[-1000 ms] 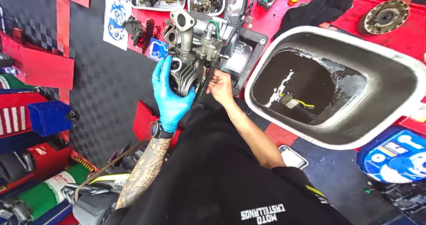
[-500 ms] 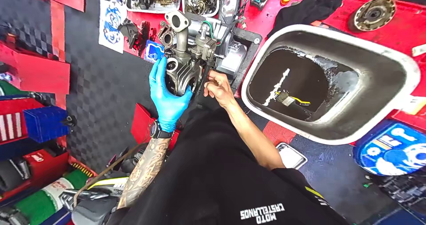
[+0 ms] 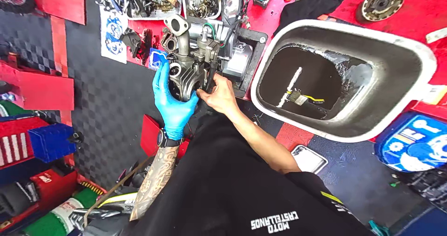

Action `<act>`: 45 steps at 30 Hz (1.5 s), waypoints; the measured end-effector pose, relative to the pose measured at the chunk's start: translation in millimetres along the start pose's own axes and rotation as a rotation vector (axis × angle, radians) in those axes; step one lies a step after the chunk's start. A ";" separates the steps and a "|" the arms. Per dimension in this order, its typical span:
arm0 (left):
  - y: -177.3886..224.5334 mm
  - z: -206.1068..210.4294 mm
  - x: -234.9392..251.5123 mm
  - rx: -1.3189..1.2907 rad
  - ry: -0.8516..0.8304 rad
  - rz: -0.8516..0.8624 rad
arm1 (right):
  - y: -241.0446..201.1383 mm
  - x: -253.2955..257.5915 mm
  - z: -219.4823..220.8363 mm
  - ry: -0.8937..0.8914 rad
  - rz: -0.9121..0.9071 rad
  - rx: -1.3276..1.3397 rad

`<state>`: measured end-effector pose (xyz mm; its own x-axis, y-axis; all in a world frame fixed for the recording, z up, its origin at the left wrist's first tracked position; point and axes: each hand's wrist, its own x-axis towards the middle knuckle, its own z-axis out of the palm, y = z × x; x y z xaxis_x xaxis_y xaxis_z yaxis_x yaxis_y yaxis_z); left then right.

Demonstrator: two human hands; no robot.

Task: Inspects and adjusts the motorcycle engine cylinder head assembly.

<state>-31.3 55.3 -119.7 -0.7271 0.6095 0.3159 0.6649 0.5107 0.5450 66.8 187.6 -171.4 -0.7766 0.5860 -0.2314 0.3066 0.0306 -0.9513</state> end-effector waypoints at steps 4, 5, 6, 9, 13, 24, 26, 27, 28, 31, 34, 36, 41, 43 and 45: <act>0.4 -0.2 -0.2 0.013 0.004 0.014 | -5.0 -1.1 0.9 0.006 0.024 -0.075; 0.5 -0.2 0.0 0.009 0.001 0.014 | -5.1 -1.6 1.1 0.014 0.024 -0.076; 0.4 -0.3 0.1 0.005 -0.003 0.011 | -4.3 -2.0 1.8 0.022 0.022 -0.071; 0.7 -0.8 0.5 0.024 -0.002 0.011 | 1.2 -2.0 4.7 0.038 0.006 -0.010; -0.7 0.2 -0.2 0.040 -0.003 -0.005 | 9.6 0.4 4.7 0.045 -0.041 0.145; -2.8 8.9 1.4 0.005 -0.040 -0.062 | 23.5 5.0 -2.8 -0.045 0.019 0.498; -3.1 10.9 1.7 0.029 -0.044 -0.080 | 29.5 13.8 0.6 -0.026 0.014 0.530; -3.0 11.4 2.2 0.027 -0.044 -0.081 | 31.2 16.5 1.7 -0.020 0.015 0.539; -2.7 11.5 2.2 0.023 -0.045 -0.084 | 30.8 16.7 1.6 -0.016 0.023 0.531; 0.7 11.0 2.2 0.021 -0.063 -0.101 | 28.7 18.4 0.7 -0.010 0.039 0.540; 10.5 10.4 2.3 0.129 -0.084 -0.113 | 30.5 22.1 -0.7 -0.019 0.043 0.579; 18.3 14.2 4.9 0.204 -0.060 -0.091 | 32.0 23.0 -2.6 -0.022 0.048 0.609; 27.9 28.4 8.5 0.307 -0.046 -0.099 | 32.5 22.3 -5.3 -0.027 0.047 0.749; 27.4 28.9 7.3 0.321 -0.055 -0.109 | 32.3 21.6 -5.1 -0.012 0.048 0.776; 26.6 28.8 6.2 0.328 -0.052 -0.097 | 31.5 20.9 -4.1 -0.002 0.042 0.783</act>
<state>-13.1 90.1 -125.6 -0.7856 0.5742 0.2305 0.6188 0.7305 0.2888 62.5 204.2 -205.3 -0.7742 0.5726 -0.2696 -0.1414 -0.5717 -0.8082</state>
